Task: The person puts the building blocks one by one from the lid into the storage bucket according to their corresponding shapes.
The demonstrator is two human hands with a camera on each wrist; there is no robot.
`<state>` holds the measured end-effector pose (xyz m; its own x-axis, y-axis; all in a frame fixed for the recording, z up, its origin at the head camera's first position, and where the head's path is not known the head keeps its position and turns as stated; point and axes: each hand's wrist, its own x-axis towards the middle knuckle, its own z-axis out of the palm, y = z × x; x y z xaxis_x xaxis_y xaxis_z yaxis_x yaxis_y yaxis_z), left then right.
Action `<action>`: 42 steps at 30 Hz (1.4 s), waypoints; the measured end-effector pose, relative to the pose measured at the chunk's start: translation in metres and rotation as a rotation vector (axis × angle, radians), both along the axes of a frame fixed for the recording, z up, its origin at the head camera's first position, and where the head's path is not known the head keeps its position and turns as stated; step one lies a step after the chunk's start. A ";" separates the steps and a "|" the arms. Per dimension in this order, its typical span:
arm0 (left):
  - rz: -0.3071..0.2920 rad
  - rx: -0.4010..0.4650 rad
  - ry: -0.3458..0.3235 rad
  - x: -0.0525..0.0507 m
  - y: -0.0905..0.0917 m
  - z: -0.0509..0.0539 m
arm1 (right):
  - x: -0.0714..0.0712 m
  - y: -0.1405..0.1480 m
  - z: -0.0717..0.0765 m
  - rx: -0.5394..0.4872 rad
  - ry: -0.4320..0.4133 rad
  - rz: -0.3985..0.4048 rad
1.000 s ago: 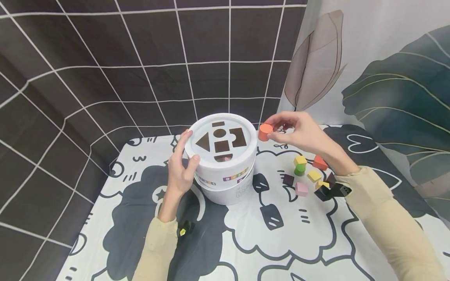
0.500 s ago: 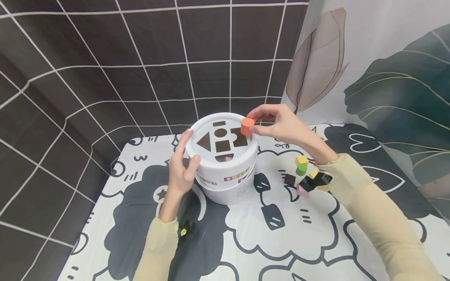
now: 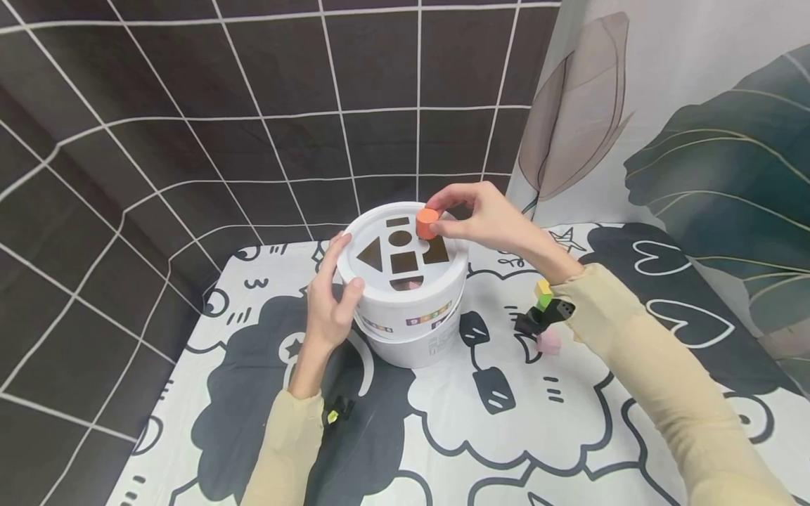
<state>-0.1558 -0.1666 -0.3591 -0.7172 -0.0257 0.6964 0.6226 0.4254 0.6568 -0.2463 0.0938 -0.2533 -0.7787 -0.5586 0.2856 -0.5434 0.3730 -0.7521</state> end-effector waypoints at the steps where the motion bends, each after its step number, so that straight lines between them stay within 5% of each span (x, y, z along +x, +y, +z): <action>1: 0.000 -0.001 -0.002 0.000 0.000 0.000 | -0.001 -0.001 0.000 0.001 -0.001 0.003; 24: 0.006 -0.008 -0.013 0.001 0.001 0.001 | -0.010 -0.030 -0.006 0.051 -0.067 0.023; 42: 0.002 -0.005 -0.006 0.000 0.000 -0.001 | -0.010 -0.032 -0.008 0.067 -0.010 0.017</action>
